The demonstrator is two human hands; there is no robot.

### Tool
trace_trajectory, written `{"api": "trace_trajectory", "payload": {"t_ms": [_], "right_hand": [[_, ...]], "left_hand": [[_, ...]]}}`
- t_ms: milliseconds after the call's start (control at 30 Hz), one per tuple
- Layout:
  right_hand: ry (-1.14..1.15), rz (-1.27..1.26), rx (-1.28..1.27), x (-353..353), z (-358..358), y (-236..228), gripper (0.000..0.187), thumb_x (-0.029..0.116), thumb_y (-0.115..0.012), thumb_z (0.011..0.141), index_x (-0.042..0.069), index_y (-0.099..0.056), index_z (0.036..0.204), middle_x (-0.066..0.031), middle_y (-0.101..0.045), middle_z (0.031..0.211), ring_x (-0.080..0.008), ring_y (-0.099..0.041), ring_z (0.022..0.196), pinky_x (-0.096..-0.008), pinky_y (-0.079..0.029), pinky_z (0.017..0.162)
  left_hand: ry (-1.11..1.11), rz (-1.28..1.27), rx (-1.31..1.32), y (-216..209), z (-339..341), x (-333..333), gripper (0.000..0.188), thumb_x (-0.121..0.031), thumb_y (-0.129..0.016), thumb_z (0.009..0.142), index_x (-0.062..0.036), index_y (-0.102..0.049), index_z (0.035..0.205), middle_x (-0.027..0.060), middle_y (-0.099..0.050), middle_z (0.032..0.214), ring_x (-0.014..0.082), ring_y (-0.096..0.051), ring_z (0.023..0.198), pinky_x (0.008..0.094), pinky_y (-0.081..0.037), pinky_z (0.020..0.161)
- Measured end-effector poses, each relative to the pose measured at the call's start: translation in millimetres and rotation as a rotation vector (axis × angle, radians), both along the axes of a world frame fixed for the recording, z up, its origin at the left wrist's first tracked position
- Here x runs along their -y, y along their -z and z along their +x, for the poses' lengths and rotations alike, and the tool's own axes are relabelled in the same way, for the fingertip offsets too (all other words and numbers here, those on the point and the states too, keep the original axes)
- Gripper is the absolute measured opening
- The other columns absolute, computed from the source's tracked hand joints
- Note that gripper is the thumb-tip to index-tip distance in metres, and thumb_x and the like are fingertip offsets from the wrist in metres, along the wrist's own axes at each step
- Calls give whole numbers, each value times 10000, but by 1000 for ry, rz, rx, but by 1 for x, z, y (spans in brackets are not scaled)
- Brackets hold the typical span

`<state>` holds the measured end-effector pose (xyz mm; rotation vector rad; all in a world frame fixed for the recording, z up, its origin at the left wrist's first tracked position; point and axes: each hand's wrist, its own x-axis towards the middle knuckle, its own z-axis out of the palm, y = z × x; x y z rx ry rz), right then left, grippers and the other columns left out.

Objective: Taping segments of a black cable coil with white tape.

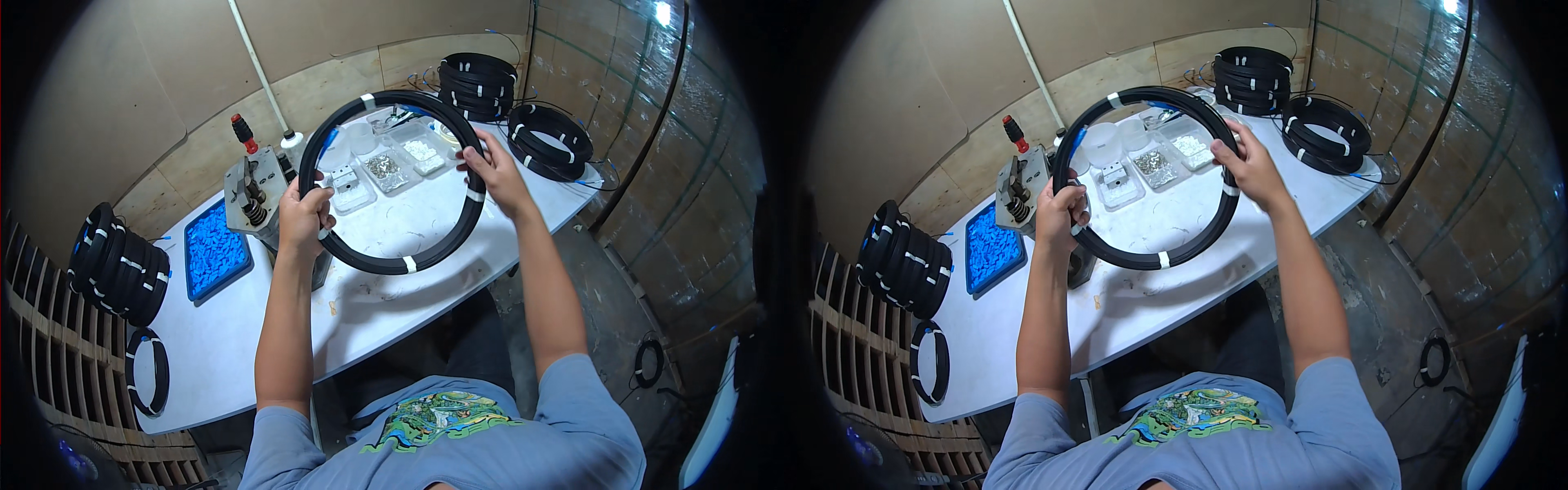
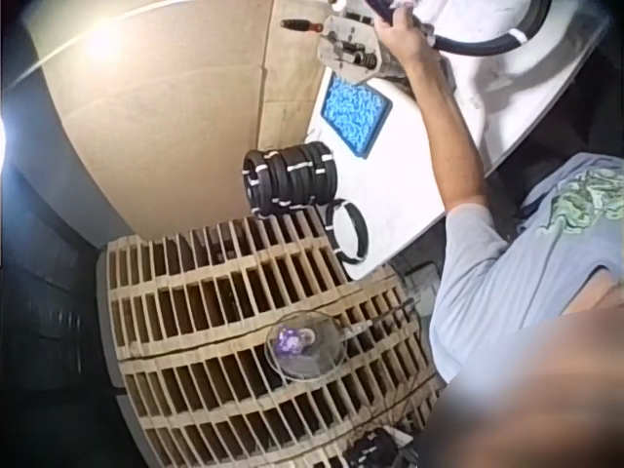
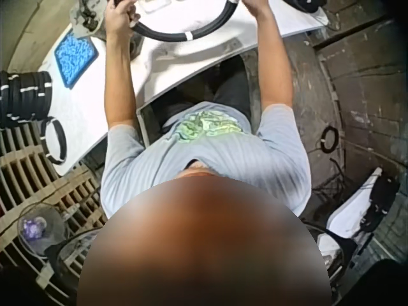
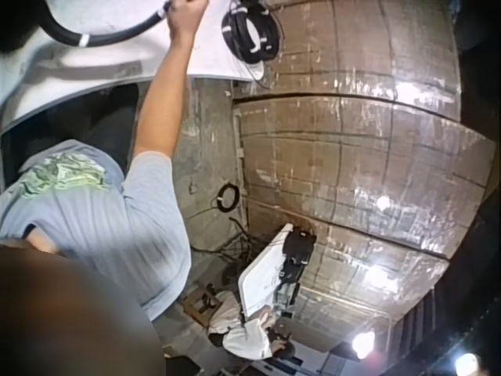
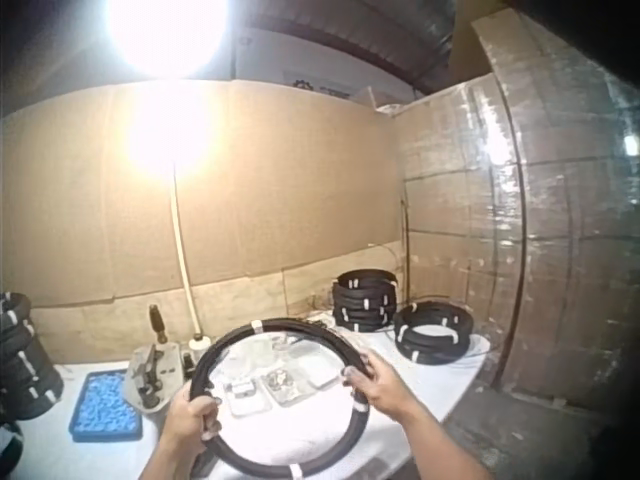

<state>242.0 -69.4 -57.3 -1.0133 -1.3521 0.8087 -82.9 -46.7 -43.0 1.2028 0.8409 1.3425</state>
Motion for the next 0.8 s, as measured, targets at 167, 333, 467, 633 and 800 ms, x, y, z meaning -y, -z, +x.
{"api": "trace_trajectory", "payload": {"t_ms": [167, 333, 467, 633, 800], "right_hand": [[-21, -37, -422, 9, -35, 21, 376, 408, -577, 1006, 95, -491, 1195, 20, -455, 726, -75, -501, 559, -241, -468, 528], [52, -166, -433, 13, -42, 19, 399, 437, -545, 1015, 115, -461, 1234, 51, -385, 693, -19, -353, 485, -199, -357, 426], [73, -166, -427, 14, -42, 16, 402, 421, -574, 1005, 104, -466, 1226, 50, -381, 683, -15, -357, 486, -204, -352, 416], [121, -152, -342, 16, -44, 15, 337, 266, -624, 990, 92, -471, 1235, 39, -404, 675, -27, -366, 489, -207, -351, 416], [31, -124, -357, 12, -32, 15, 394, 39, -626, 939, 64, -476, 1302, 27, -486, 736, -48, -392, 492, -230, -349, 412]], "left_hand": [[-10, -101, 108, 9, 1, -2, 242, -36, -605, 822, -58, -526, 1050, -41, -390, 632, 73, -394, 481, 254, -353, 437], [-41, -142, 86, 16, 0, -2, 254, -38, -600, 825, -49, -532, 1070, -39, -396, 638, 73, -396, 483, 253, -356, 442], [-40, -139, 95, 17, 1, -3, 255, -39, -600, 828, -43, -535, 1075, -40, -390, 637, 71, -391, 485, 256, -355, 442], [-51, -143, 102, 20, 2, -2, 256, -43, -604, 831, -35, -542, 1079, -41, -382, 635, 71, -369, 475, 258, -351, 446], [-119, -7, -28, 25, 4, -2, 293, -198, -705, 883, -17, -598, 1087, 19, -604, 825, 103, -585, 712, 272, -496, 662]]}}
